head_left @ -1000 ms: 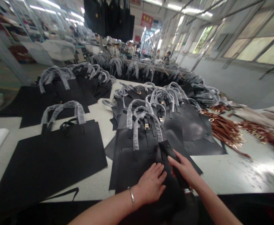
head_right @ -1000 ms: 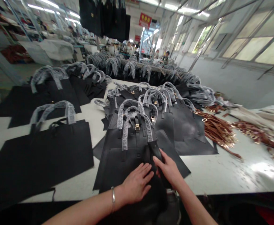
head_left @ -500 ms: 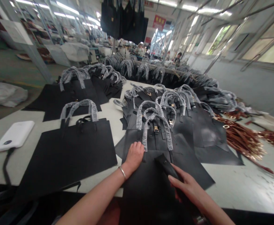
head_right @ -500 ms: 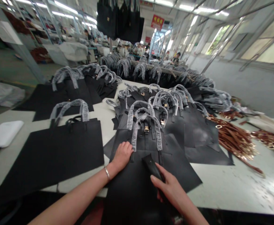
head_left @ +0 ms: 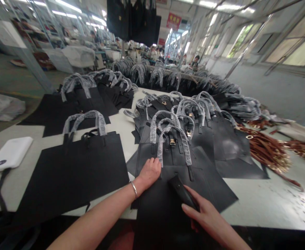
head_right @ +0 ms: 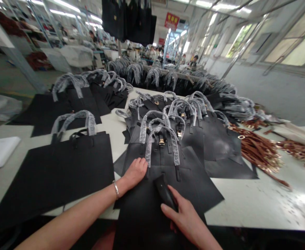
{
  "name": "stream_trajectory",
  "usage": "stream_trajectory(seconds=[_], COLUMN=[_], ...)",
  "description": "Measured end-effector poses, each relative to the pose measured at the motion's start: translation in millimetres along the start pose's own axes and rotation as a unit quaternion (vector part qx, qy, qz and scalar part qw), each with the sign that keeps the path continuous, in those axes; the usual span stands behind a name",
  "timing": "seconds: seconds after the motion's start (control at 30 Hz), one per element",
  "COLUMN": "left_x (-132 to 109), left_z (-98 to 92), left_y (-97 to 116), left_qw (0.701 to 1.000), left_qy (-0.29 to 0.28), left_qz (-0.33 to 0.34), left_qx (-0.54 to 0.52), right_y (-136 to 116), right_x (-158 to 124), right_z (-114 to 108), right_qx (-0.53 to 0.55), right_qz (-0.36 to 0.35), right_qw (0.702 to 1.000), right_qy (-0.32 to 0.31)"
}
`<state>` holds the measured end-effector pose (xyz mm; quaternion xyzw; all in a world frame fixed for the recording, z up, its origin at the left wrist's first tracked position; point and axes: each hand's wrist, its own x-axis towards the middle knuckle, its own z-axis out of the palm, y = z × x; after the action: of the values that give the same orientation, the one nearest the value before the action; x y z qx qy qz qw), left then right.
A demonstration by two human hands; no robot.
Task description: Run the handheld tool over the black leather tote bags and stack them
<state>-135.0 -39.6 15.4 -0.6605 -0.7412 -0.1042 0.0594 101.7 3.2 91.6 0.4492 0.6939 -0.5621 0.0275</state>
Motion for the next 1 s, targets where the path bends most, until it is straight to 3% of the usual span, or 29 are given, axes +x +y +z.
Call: stream_trajectory(seconds=[0.33,0.57,0.67,0.8,1.0], left_x=[7.9,17.3,23.3,28.8,29.3], left_z=[4.9,-3.4,-7.0,-8.1,-4.8], left_y=[-5.1,-20.8,-31.0,-40.7,-44.9], left_qw=[0.999,0.979,0.969,0.953,0.934], left_qy=[-0.01,-0.046,-0.052,-0.058,-0.048], left_qz=[-0.036,-0.094,-0.12,-0.144,-0.158], left_qx=[0.006,-0.174,-0.21,-0.261,-0.317], right_y=[-7.9,-36.0,-53.0,-72.5,-73.3], right_x=[10.6,36.3,47.7,58.2,61.3], right_z=[4.5,3.8,2.8,3.8,2.5], right_qx=[0.018,0.064,0.063,0.051,0.037], right_qz=[-0.023,0.0,0.005,0.025,0.046], right_qw=[1.0,0.996,0.992,0.992,0.99], right_qy=[-0.012,-0.067,-0.11,-0.114,-0.13])
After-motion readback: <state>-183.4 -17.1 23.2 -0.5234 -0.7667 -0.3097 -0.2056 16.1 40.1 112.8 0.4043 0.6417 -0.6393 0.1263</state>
